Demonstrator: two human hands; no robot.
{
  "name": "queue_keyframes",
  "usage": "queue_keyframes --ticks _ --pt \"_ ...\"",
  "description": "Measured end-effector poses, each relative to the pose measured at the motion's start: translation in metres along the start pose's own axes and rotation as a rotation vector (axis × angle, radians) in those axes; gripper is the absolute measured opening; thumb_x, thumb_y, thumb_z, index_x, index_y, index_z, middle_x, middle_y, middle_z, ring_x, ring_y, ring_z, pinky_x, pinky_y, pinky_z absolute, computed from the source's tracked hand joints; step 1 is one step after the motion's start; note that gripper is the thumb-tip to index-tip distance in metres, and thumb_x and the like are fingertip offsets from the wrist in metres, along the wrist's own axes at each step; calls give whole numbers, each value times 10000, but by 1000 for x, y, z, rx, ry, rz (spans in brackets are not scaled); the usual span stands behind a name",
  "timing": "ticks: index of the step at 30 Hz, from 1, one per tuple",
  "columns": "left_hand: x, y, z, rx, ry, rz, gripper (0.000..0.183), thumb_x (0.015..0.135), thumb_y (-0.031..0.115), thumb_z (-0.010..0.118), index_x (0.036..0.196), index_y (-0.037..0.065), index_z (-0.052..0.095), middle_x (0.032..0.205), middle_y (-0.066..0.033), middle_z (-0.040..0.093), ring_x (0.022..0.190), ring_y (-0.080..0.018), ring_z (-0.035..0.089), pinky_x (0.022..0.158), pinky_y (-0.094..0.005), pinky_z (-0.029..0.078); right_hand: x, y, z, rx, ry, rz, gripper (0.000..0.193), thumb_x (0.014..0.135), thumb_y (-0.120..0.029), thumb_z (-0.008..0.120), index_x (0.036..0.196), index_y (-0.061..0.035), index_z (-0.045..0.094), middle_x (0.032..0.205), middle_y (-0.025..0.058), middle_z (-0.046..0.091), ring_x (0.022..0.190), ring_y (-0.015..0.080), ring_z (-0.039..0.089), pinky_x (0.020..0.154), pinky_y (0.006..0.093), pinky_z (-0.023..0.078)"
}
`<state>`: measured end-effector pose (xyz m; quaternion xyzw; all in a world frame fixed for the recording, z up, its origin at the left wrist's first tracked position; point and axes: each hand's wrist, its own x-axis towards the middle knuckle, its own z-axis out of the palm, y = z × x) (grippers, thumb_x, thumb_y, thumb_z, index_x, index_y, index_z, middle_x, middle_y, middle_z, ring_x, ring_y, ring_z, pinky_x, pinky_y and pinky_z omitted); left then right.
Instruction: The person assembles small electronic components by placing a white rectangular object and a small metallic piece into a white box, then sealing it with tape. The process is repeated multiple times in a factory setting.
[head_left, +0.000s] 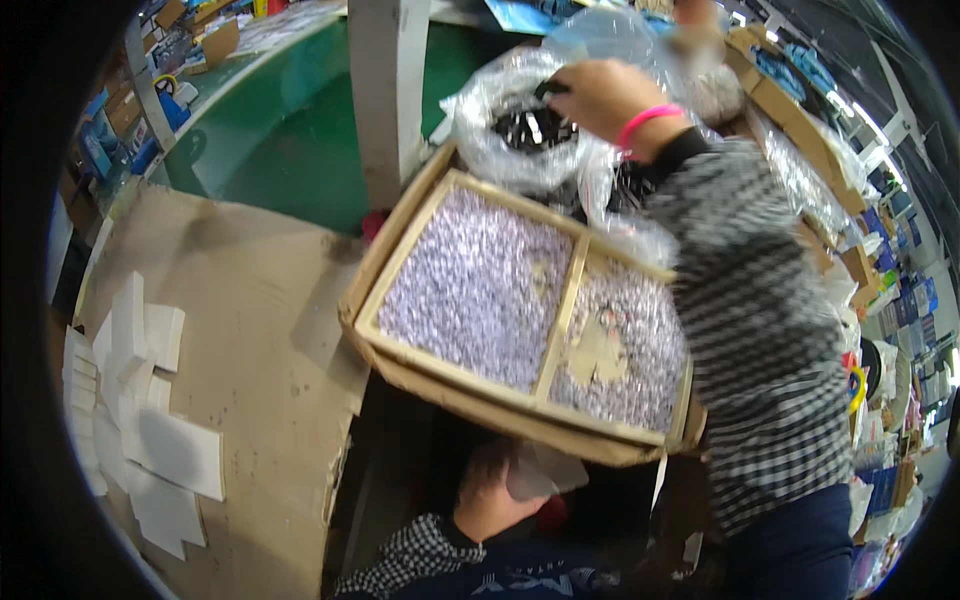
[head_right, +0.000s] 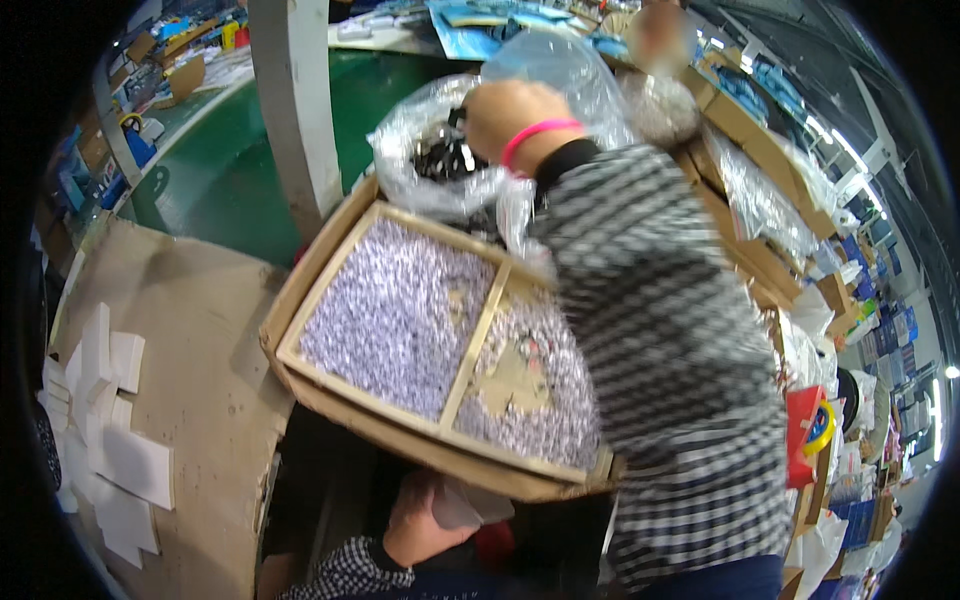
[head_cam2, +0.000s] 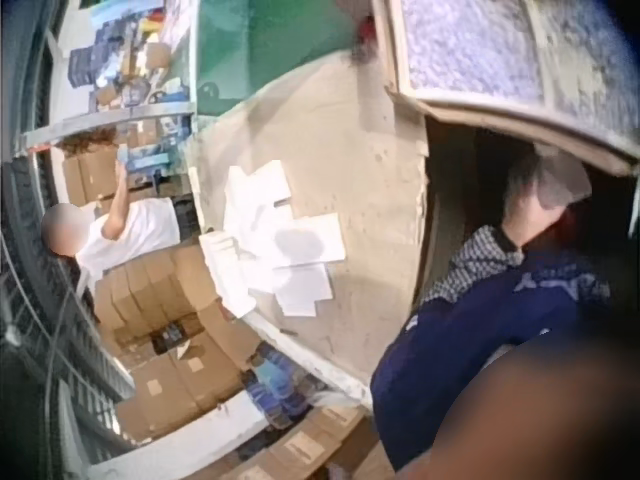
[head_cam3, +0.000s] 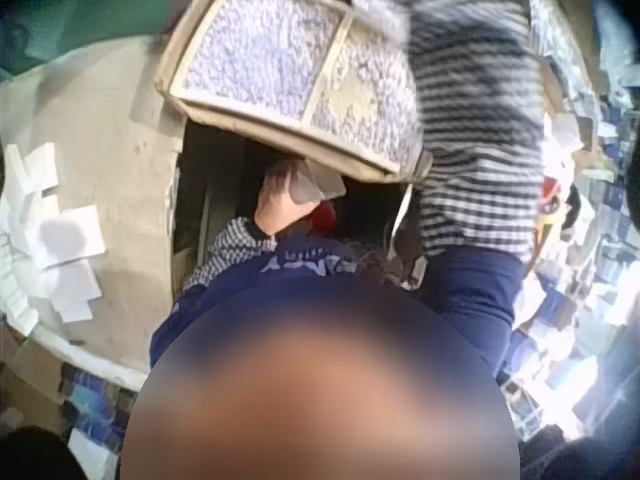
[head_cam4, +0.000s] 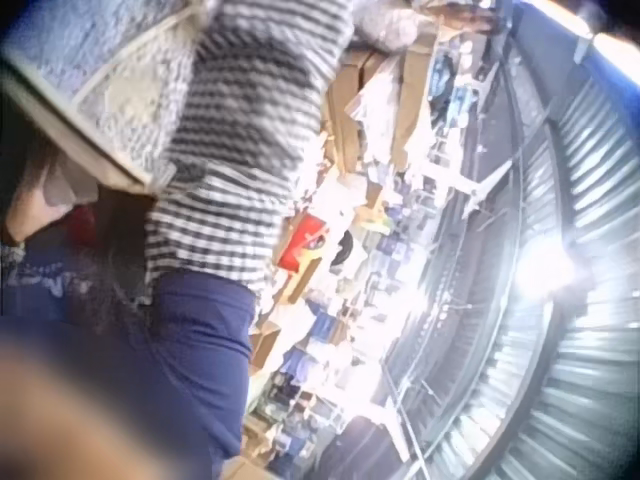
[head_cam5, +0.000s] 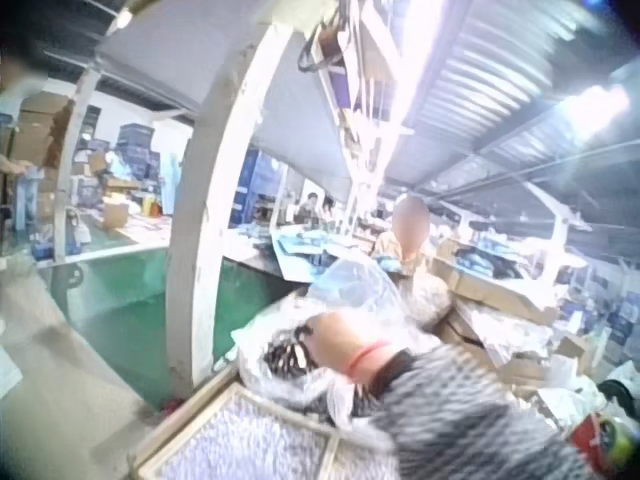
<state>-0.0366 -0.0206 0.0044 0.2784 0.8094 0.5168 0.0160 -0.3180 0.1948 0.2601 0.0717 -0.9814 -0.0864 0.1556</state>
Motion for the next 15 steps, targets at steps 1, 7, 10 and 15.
queue_keyframes --ticks 1,7,10,15 --pt "-1 0 0 22 -4 -32 762 595 303 836 1208 -3 502 1139 -210 549 1035 -386 518 908 -451 441 -18 2 -18 -8 -30 -138 267 843 -254 524 941 -66 688 932 198 666 886 380 639 781 448 512" --pt "-10 11 8 72 59 -1 702 588 224 829 1161 7 486 1105 -172 546 1014 -361 514 879 -432 441 -184 -31 -66 470 -550 -337 242 818 -178 689 1040 -91 653 789 135 670 684 247 664 644 333 523" --pt "-14 24 9 43 23 -11 778 573 205 831 1220 19 441 1116 -169 522 1019 -367 497 903 -434 425 -248 -58 -57 336 -755 -277 221 816 -279 669 970 -123 639 702 115 635 646 308 639 592 389 513" --pt "-21 46 7 73 6 -19 786 594 210 835 1232 25 415 1123 -160 513 1017 -357 492 876 -430 439 -308 -72 -71 329 -295 -213 104 810 -163 578 840 -71 541 645 69 594 610 258 637 510 344 495"
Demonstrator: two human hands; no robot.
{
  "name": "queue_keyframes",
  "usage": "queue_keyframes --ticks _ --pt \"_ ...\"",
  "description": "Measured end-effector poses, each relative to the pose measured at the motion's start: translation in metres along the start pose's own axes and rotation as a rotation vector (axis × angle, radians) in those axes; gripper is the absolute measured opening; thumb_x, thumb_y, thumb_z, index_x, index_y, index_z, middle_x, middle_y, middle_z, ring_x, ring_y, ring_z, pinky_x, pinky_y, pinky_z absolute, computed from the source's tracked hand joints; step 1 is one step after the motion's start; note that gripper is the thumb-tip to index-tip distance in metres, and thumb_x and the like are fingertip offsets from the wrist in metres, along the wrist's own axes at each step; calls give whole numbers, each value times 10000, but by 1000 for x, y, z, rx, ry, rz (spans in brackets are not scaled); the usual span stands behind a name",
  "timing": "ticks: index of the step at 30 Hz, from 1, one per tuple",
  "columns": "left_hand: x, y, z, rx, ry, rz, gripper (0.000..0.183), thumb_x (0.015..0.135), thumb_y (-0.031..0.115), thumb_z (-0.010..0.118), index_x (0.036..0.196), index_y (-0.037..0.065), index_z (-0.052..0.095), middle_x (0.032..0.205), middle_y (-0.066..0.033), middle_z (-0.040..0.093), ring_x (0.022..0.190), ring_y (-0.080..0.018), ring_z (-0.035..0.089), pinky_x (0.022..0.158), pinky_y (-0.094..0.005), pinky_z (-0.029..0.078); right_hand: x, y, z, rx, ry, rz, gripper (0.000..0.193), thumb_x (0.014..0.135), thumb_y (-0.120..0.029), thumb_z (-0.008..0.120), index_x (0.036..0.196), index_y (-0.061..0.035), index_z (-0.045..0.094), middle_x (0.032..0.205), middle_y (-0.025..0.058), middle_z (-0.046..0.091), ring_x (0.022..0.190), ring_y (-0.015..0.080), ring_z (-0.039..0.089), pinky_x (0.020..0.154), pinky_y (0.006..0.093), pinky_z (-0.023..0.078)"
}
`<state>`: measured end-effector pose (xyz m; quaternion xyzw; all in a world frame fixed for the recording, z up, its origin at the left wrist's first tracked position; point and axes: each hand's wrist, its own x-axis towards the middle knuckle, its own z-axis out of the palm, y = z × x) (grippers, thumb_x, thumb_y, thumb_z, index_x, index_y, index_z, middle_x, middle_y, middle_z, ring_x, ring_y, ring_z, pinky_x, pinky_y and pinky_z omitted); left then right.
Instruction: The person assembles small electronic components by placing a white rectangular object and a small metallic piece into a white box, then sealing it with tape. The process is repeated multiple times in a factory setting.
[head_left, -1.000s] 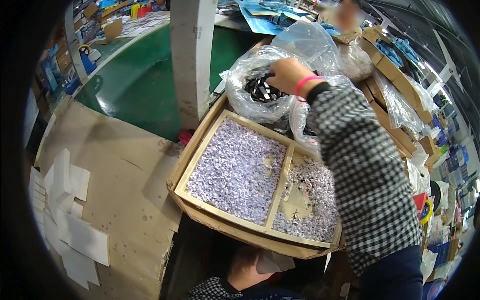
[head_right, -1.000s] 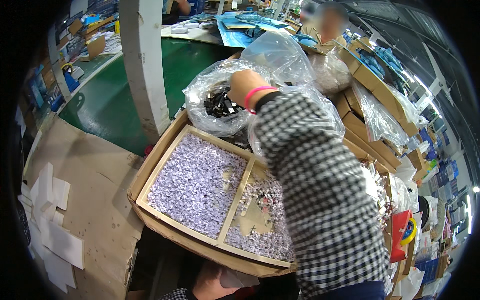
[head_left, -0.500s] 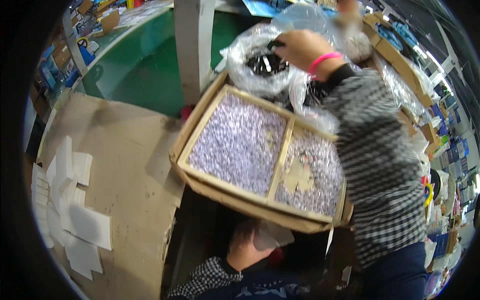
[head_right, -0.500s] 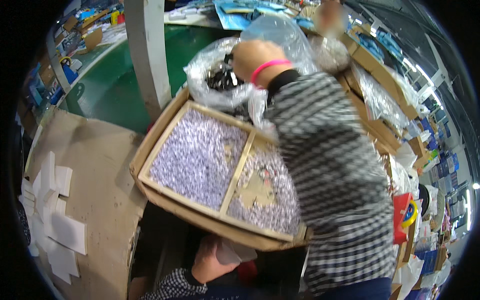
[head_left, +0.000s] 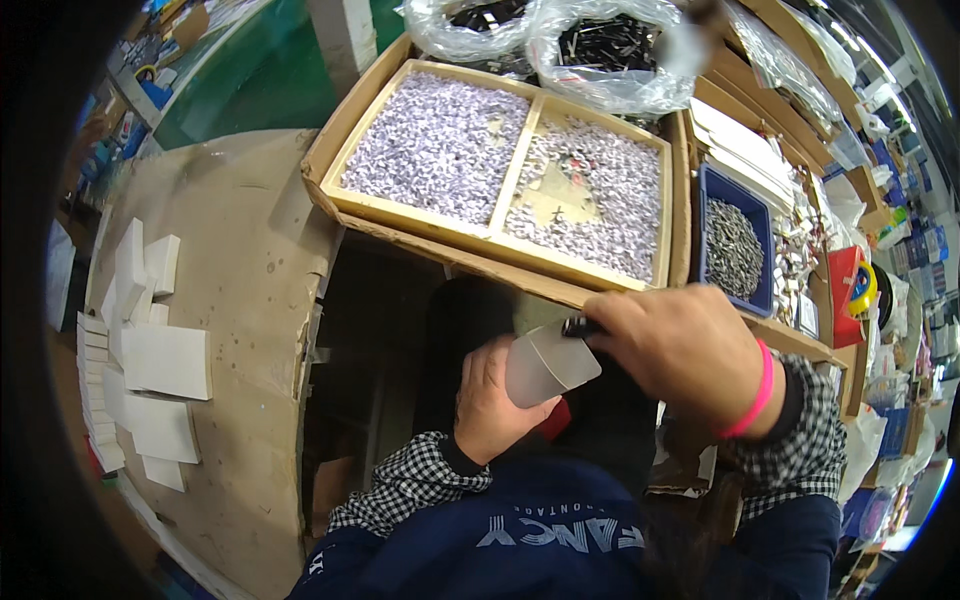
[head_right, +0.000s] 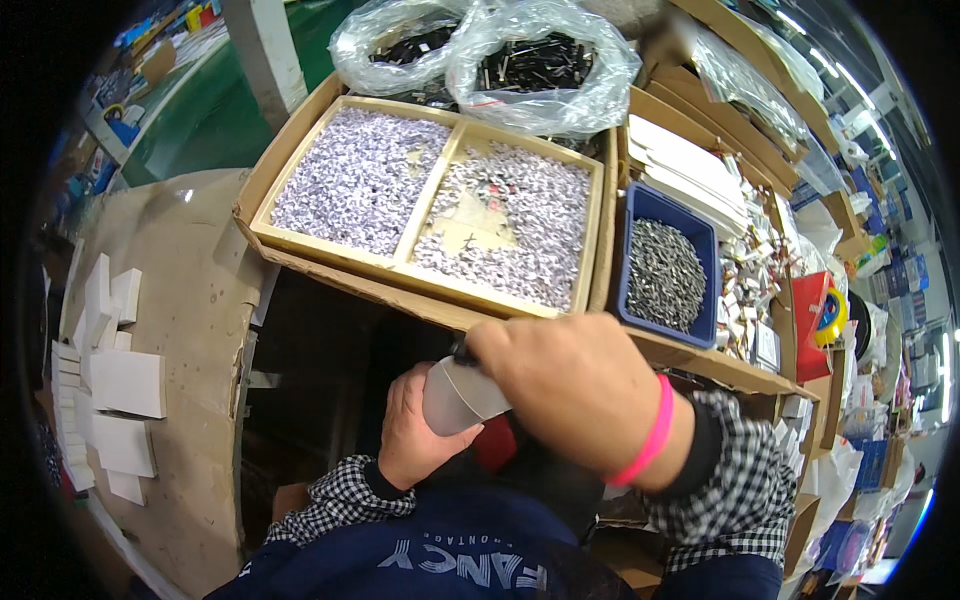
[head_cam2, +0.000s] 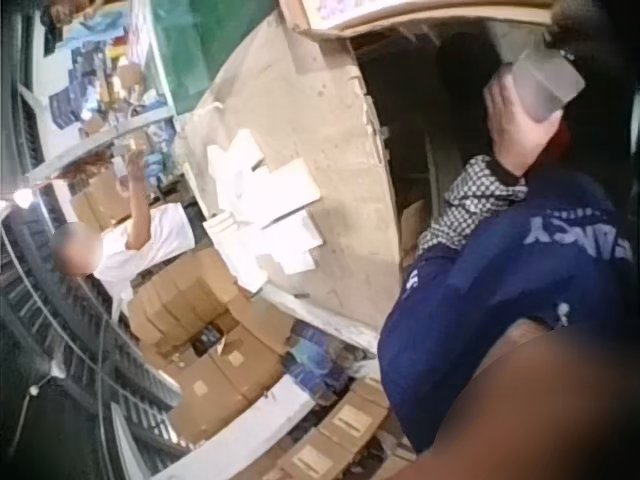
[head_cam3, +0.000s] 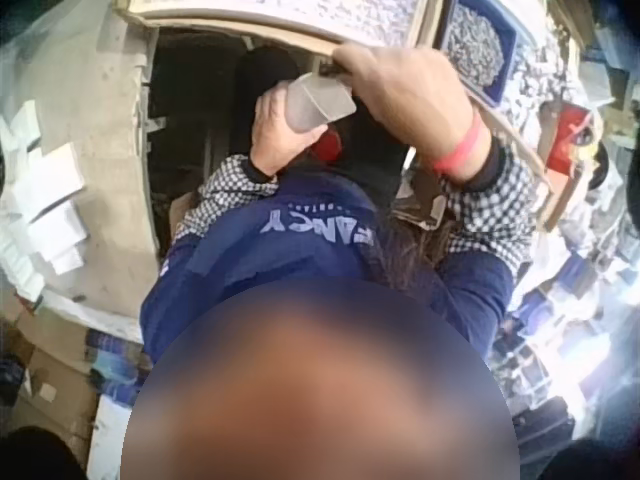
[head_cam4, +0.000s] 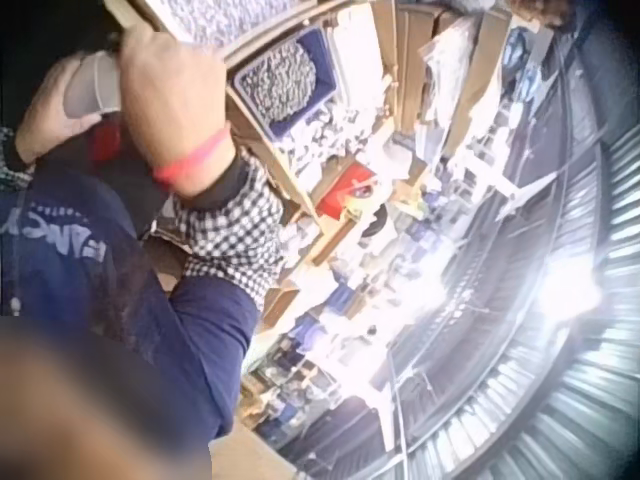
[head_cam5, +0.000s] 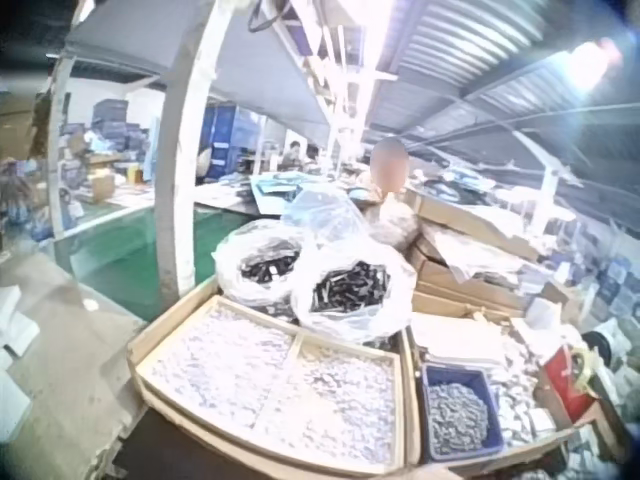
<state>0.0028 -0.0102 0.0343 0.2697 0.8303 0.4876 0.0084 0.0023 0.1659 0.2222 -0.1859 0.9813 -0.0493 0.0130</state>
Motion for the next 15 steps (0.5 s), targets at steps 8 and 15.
queue_keyframes --ticks 8,15 --pt "-13 14 6 -43 -17 110 843 592 203 843 1278 49 377 1151 -154 502 1034 -350 490 888 -427 432 -38 -14 41 27 -166 208 166 827 -241 633 838 -80 595 648 85 608 591 269 629 521 370 503" --pt "-19 22 14 -46 -38 90 851 589 210 849 1276 61 369 1164 -148 492 1052 -345 482 897 -421 427 -45 -17 48 128 -115 206 192 865 -225 591 829 -36 585 697 120 614 606 296 634 533 384 518"
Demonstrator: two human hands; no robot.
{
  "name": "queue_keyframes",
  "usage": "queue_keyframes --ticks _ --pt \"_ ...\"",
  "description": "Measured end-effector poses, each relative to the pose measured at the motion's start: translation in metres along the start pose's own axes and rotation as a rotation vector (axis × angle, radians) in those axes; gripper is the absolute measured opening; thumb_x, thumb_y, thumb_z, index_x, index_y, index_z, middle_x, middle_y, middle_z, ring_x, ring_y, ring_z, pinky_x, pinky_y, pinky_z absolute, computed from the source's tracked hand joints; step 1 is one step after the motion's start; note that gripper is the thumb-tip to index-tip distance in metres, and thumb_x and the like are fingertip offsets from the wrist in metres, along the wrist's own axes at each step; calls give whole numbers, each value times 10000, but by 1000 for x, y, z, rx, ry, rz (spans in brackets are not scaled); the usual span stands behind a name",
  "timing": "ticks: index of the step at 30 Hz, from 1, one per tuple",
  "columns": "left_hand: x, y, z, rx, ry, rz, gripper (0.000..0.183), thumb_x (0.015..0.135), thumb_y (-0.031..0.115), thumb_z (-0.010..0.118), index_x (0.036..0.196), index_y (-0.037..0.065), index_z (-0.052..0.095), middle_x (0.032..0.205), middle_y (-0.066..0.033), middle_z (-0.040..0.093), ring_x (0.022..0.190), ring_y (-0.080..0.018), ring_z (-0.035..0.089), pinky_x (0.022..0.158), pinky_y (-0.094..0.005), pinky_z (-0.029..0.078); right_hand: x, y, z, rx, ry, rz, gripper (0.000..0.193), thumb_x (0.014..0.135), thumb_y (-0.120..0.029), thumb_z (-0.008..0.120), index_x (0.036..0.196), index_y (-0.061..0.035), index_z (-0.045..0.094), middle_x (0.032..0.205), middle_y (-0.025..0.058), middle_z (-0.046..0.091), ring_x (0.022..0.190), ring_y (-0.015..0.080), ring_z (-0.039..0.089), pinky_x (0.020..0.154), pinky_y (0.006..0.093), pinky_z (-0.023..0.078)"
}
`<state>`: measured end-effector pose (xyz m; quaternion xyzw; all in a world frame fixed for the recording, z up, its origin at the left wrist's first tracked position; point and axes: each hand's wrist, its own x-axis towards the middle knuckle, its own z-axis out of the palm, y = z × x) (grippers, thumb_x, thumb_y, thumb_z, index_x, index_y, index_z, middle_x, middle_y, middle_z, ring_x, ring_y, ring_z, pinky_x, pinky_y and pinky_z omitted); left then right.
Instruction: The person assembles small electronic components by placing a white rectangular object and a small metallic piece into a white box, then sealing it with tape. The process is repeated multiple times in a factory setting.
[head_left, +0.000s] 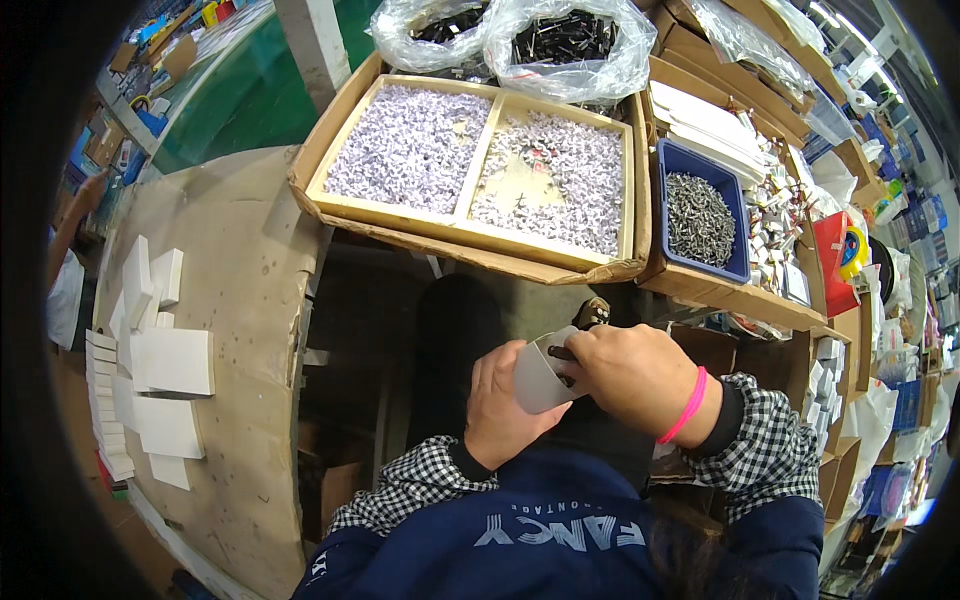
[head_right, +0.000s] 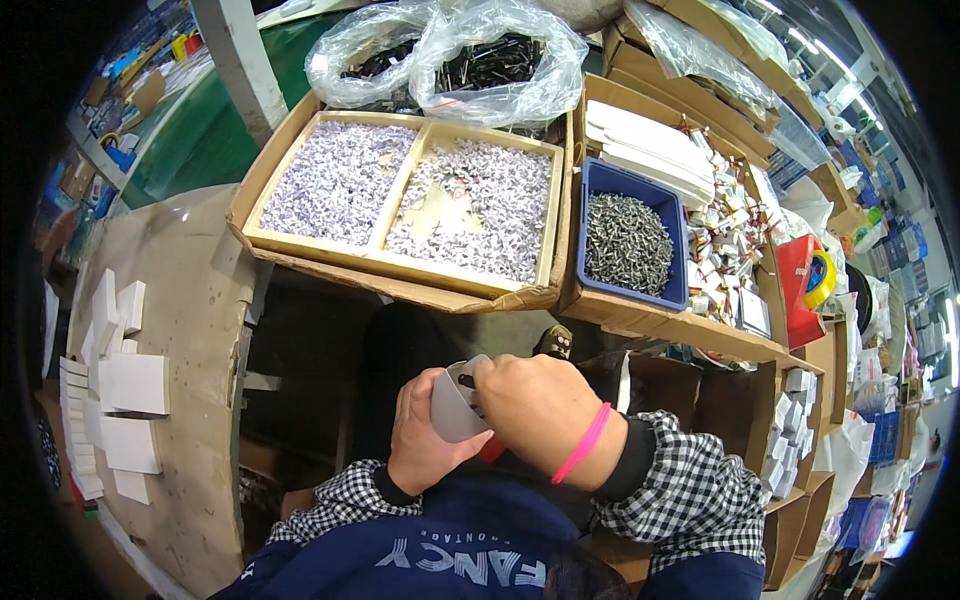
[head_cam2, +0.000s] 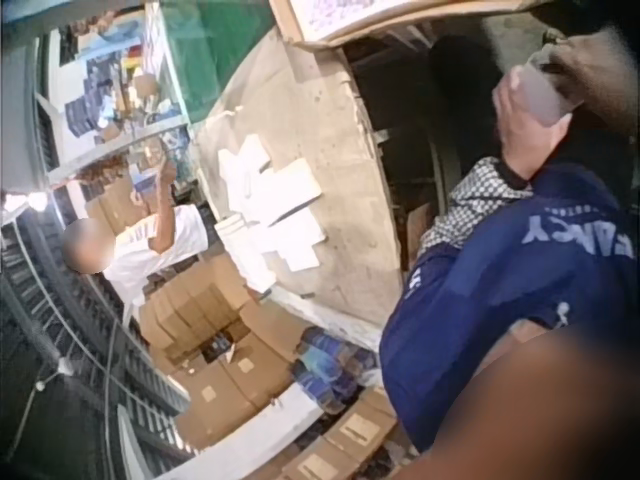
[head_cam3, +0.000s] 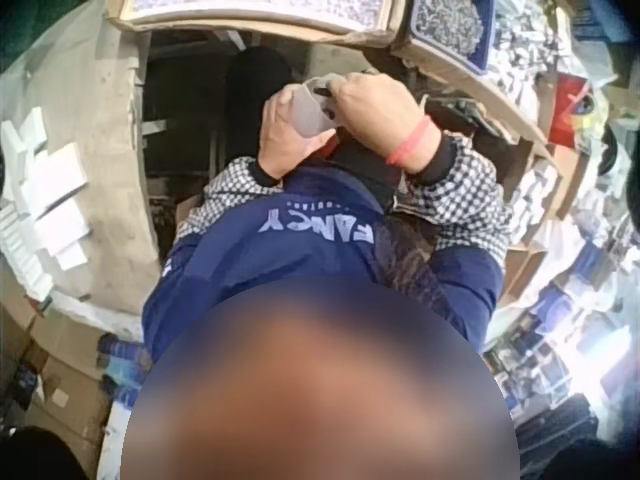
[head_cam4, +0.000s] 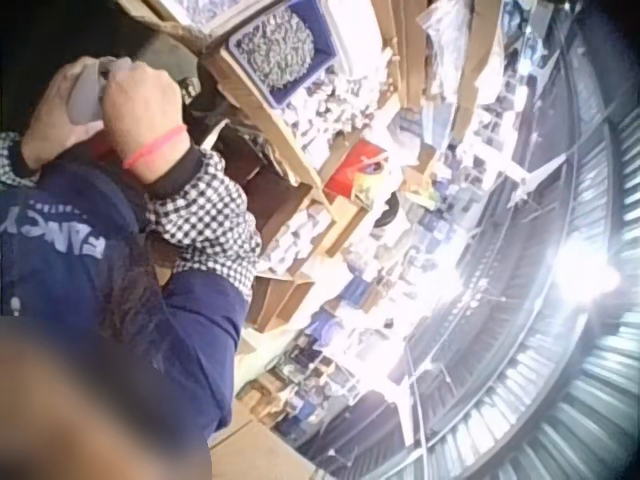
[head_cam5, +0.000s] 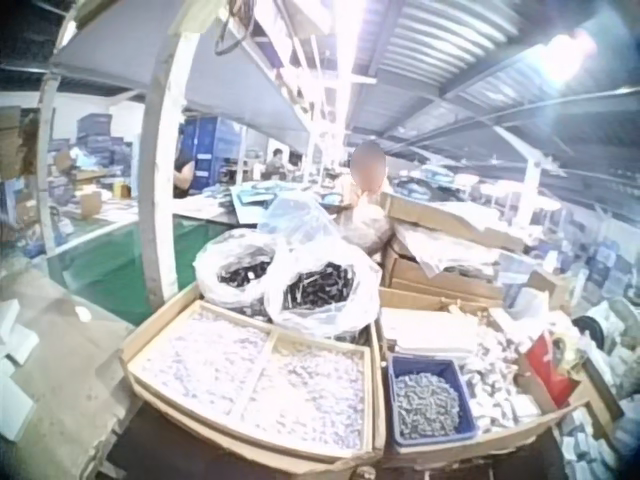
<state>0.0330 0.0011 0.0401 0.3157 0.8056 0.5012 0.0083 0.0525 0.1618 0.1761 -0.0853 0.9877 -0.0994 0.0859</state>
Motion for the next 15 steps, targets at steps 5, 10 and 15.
queue_keyframes --ticks 5,10,15 --pt "0 -1 -1 -5 10 -12 849 589 213 850 1274 59 372 1166 -151 490 1053 -349 481 901 -420 425 2 -1 3 -101 -45 -61 152 774 -121 602 871 -7 581 791 127 615 701 278 652 595 330 542" --pt "0 -5 -5 -23 -8 -47 825 594 226 847 1260 49 393 1151 -150 503 1061 -341 481 918 -422 412 16 -3 -1 -22 38 -236 146 770 -85 593 906 -33 574 847 106 598 824 256 635 688 308 534" --pt "3 -14 -12 -166 3 -101 814 609 250 842 1258 39 400 1152 -161 513 1064 -344 488 931 -425 409 38 2 -41 -16 65 -334 152 755 -98 592 903 -64 583 813 69 600 794 248 639 667 338 529"
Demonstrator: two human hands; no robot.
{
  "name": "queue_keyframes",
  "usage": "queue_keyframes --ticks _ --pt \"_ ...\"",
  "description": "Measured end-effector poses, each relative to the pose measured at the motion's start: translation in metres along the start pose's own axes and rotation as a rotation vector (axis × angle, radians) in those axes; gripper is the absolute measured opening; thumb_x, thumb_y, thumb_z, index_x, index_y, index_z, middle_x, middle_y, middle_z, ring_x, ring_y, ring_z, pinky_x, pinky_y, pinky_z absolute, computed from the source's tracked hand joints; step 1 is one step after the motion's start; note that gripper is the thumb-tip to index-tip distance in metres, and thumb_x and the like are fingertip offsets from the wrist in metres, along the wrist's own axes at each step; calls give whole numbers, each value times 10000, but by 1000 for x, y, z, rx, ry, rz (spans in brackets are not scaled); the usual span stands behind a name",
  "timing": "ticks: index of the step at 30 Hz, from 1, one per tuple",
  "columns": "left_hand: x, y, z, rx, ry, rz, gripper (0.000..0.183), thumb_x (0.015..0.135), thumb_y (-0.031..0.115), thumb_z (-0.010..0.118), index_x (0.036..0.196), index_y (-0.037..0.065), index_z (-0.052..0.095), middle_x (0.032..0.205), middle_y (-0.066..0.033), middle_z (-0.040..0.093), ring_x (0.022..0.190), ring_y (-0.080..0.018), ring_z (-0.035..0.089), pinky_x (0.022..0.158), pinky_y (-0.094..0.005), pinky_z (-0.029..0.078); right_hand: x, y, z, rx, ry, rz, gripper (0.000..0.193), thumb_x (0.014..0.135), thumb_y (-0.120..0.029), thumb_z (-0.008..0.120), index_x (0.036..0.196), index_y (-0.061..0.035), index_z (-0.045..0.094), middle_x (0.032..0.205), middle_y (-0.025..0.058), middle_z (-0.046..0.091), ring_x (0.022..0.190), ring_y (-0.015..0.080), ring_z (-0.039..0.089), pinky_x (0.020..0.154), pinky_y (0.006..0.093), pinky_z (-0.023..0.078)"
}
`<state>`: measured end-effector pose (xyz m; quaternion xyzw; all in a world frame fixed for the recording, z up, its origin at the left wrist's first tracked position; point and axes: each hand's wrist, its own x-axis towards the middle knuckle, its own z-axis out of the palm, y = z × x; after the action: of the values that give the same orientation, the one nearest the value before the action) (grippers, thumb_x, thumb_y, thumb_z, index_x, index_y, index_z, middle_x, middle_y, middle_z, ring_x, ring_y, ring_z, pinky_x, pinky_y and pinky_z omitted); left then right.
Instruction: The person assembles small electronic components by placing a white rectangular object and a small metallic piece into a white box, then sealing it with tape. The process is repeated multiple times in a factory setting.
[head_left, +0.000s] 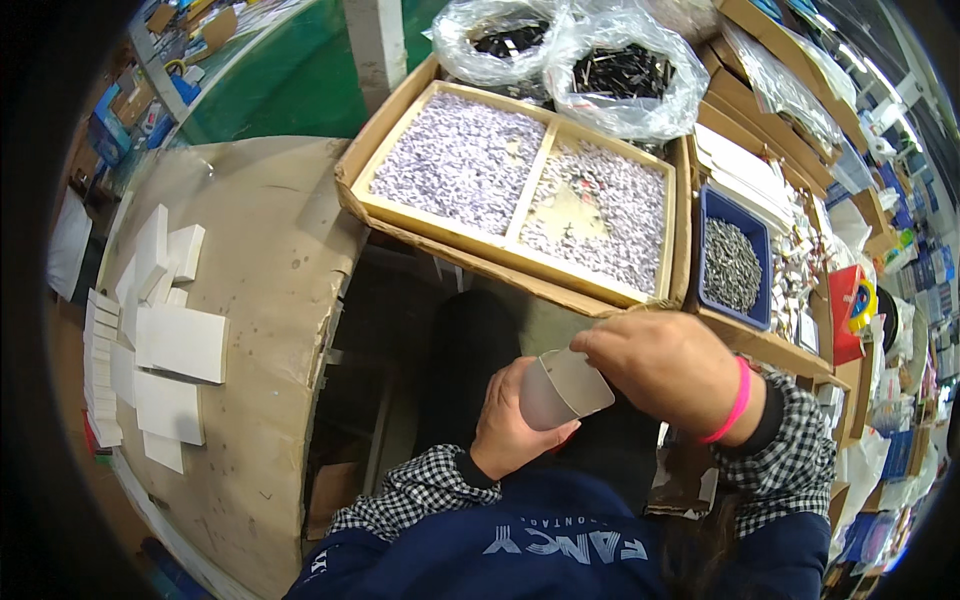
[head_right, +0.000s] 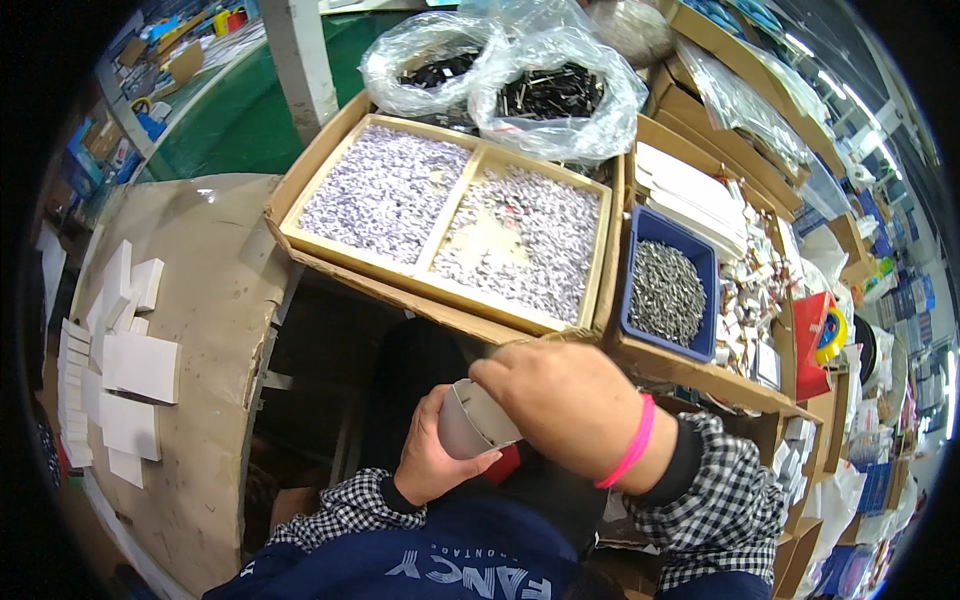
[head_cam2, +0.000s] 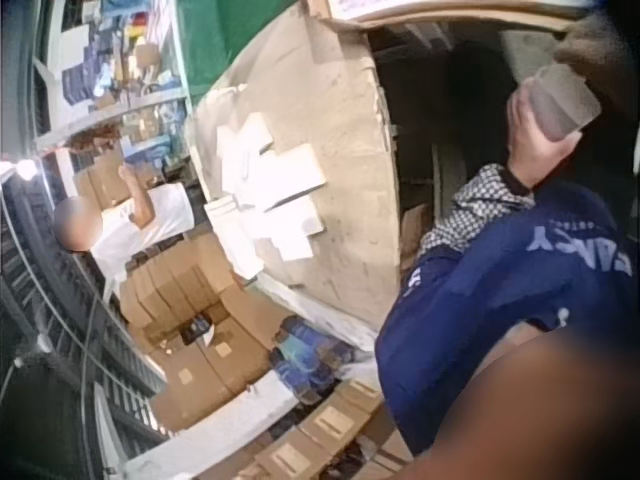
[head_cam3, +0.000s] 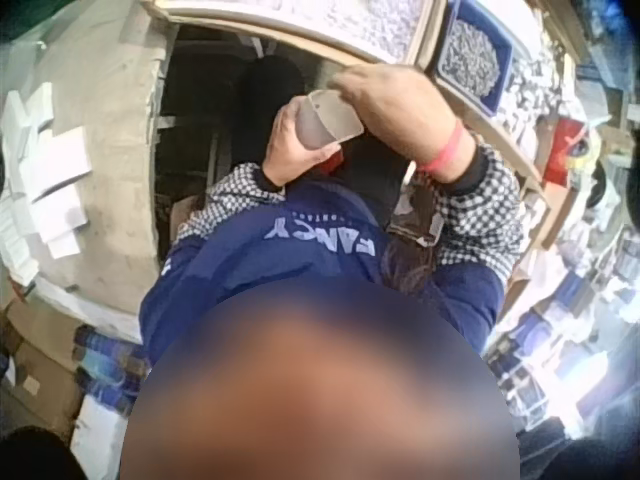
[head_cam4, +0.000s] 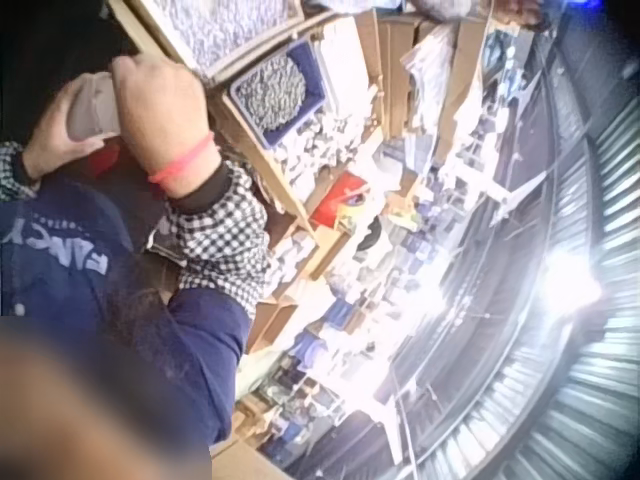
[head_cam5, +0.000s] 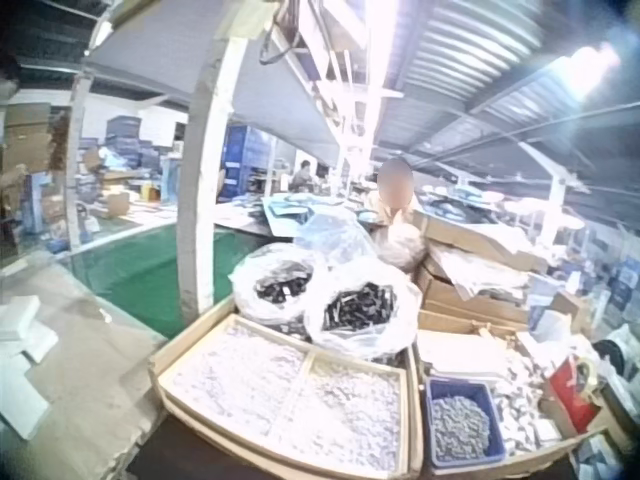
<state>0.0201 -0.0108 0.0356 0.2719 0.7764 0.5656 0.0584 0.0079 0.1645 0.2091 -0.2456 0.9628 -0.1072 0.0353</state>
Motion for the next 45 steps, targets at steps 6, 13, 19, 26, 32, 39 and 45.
queue_keyframes --ticks 6,13,19,26,32,39,45 --pt "-1 -2 0 10 -49 -26 834 621 290 837 1269 20 388 1168 -176 517 1097 -346 486 959 -422 398 82 52 -16 -15 382 -44 105 797 -78 629 890 -50 670 772 119 639 730 296 628 670 377 509" --pt "4 -6 -5 8 -67 -50 820 614 288 843 1261 16 419 1170 -162 520 1101 -345 483 950 -421 402 169 96 8 -202 257 100 160 811 -180 607 796 -39 679 794 151 647 769 315 631 705 405 499" --pt "5 -11 -6 1 -38 -78 840 608 273 850 1271 17 401 1166 -171 514 1081 -349 489 940 -428 408 191 112 23 -156 177 193 183 817 -211 618 818 -38 679 774 173 645 773 342 629 720 428 500" --pt "9 -14 -4 15 -32 -12 847 602 275 852 1267 12 398 1156 -181 515 1062 -357 495 923 -436 417 178 106 3 -83 281 150 200 893 -224 568 902 -38 642 835 153 675 703 303 667 669 385 534" --pt "9 -15 -5 28 -18 -30 841 598 273 849 1260 10 402 1137 -181 521 1047 -362 497 930 -434 411 129 112 -33 115 128 80 133 861 -128 610 896 -11 662 778 125 673 684 235 678 652 330 547" --pt "9 -13 -5 20 -33 -44 840 598 272 848 1262 18 401 1149 -188 511 1059 -362 487 933 -437 408 112 117 2 23 104 2 144 777 -121 661 883 -33 701 827 126 653 780 293 632 717 364 507" --pt "9 -12 -7 65 2 -10 826 605 266 843 1257 14 402 1150 -192 510 1068 -364 485 936 -436 405 111 109 -2 -99 13 71 119 773 -151 644 809 -42 676 794 126 635 778 297 621 729 388 495"
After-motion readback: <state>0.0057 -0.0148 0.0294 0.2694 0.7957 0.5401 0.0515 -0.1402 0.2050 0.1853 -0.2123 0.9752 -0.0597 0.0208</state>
